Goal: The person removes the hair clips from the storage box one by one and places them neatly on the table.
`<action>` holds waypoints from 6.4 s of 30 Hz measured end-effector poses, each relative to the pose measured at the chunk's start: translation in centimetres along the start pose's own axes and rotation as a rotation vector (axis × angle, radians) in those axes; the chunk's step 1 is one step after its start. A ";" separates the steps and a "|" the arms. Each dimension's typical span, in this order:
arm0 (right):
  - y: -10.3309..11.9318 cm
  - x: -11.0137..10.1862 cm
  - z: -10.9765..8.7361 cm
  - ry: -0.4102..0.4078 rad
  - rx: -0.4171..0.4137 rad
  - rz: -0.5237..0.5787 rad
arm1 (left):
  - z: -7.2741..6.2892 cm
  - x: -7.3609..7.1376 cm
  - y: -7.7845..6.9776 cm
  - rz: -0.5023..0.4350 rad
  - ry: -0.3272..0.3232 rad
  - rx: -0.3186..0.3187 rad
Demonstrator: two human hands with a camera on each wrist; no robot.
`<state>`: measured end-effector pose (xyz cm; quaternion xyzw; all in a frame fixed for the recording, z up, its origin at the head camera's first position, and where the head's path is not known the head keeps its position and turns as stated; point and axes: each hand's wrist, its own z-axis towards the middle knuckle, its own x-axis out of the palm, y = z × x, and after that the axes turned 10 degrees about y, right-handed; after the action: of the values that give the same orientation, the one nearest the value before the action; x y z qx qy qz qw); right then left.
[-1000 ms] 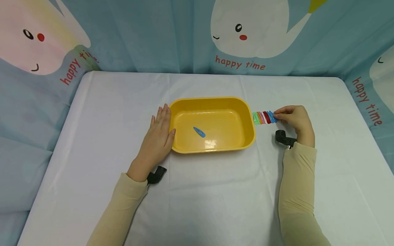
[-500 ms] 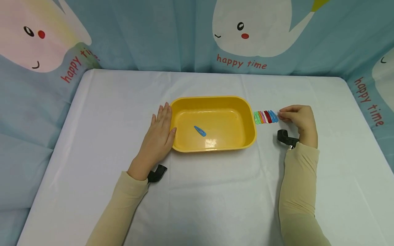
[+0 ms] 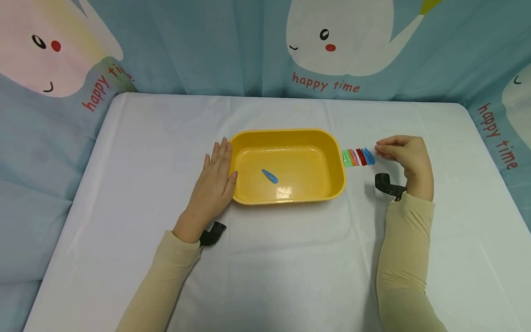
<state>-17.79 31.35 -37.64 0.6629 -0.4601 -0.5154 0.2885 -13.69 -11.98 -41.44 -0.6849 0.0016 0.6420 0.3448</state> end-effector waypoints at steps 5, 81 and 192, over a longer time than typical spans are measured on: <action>1.2 0.2 -0.5 0.018 -0.038 0.014 | 0.0 0.0 0.0 -0.004 0.000 0.000; 9.9 12.5 -1.6 0.591 -0.346 -0.399 | -0.1 -0.2 0.0 0.013 0.015 -0.011; 11.2 15.0 0.1 0.838 -0.278 -0.185 | 0.0 -0.3 -0.2 0.013 0.026 -0.014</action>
<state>-20.66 13.19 -34.34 0.8078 -0.1687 -0.2829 0.4888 -13.64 -11.95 -41.03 -0.6957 0.0060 0.6351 0.3356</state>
